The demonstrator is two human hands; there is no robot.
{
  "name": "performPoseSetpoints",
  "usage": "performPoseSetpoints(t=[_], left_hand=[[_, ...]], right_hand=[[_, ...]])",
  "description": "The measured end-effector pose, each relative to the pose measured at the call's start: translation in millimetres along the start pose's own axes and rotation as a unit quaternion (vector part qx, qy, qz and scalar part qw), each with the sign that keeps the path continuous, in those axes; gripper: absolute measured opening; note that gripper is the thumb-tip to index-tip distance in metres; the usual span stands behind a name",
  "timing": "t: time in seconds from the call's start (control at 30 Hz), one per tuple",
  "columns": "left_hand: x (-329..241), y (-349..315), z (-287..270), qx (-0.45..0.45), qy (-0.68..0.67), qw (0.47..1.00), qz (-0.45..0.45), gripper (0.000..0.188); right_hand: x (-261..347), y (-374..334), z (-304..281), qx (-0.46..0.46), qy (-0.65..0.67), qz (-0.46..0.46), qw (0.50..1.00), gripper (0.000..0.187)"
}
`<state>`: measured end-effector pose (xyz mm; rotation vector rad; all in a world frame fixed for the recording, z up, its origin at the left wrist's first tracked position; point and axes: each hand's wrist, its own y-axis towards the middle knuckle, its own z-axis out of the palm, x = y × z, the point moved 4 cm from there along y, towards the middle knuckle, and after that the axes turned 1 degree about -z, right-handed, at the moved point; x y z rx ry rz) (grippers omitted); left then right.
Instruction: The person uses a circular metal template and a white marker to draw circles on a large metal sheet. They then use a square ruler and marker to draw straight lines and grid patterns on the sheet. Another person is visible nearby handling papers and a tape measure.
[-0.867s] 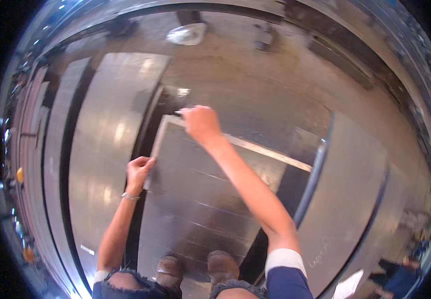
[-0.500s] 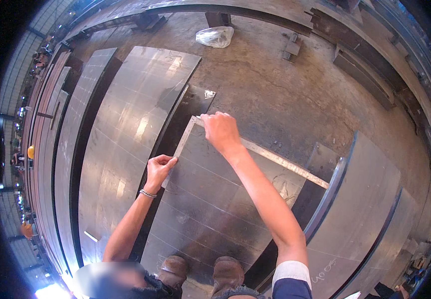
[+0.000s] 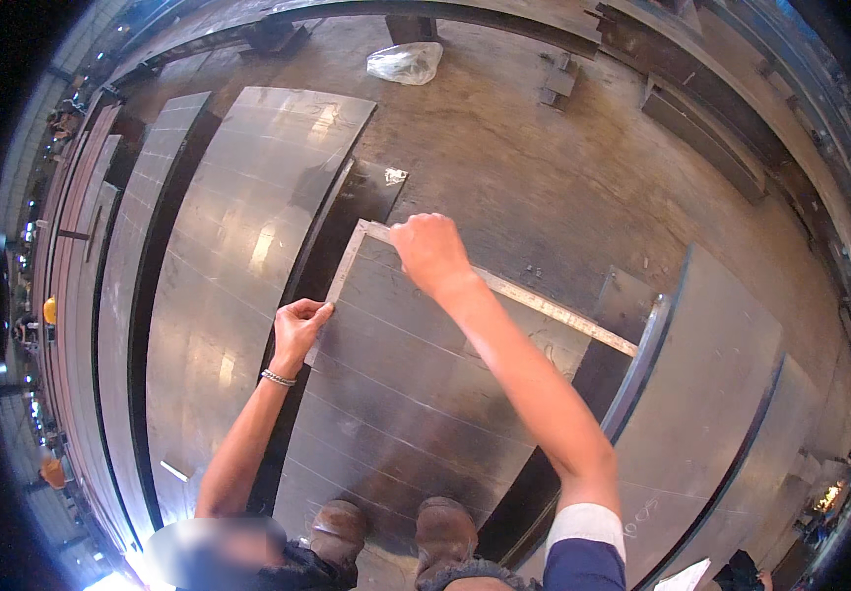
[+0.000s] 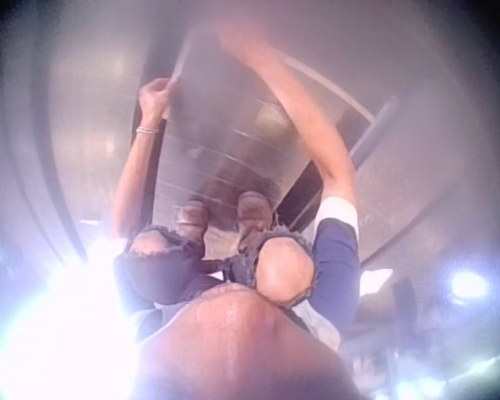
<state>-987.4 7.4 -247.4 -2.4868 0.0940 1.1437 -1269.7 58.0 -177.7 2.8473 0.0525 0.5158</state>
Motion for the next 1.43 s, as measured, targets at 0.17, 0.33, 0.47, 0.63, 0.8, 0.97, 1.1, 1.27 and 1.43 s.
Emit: performPoseSetpoints(t=[0.17, 0.33, 0.47, 0.63, 0.8, 0.97, 1.1, 1.27, 1.43], left_hand=[[5.2, 4.0, 1.5, -0.001, -0.01, 1.0, 0.005, 0.027], [10.7, 7.0, 0.9, -0.003, -0.015, 1.0, 0.027, 0.026], [4.1, 4.0, 7.1, 0.025, -0.053, 0.998, 0.026, 0.024], [4.8, 3.9, 5.7, 0.016, -0.055, 0.998, 0.025, 0.024], [15.8, 9.1, 3.3, 0.014, -0.054, 0.998, 0.013, 0.023], [11.4, 5.5, 4.0, -0.003, -0.027, 0.997, 0.07, 0.024], [24.6, -22.5, -16.1, 0.051, -0.136, 0.989, -0.022, 0.02], [28.6, -62.9, -58.8, 0.07, -0.174, 0.979, -0.08, 0.02], [27.0, -77.6, -92.7, 0.08, -0.236, 0.965, -0.087, 0.024]], right_hand=[[-34.9, -55.8, -35.7, 0.077, -0.04, -0.01, 0.996, 0.004], [-73.4, -135.2, -77.6, 0.122, -0.078, 0.001, 0.989, 0.009], [-106.3, -204.3, -109.4, 0.16, -0.112, 0.026, 0.98, 0.013], [-130.9, -259.7, -131.9, 0.251, -0.171, 0.072, 0.95, 0.02], [-162.3, -290.2, -137.8, 0.206, -0.221, 0.163, 0.939, 0.024], [-149.4, -294.4, -97.3, 0.011, -0.037, 0.29, 0.956, 0.022], [-111.8, -309.5, -70.7, -0.031, 0.048, 0.33, 0.942, 0.019], [-59.0, -318.4, -77.7, -0.078, 0.118, 0.375, 0.916, 0.017], [-16.2, -307.8, -124.9, -0.077, 0.092, 0.394, 0.911, 0.017]])
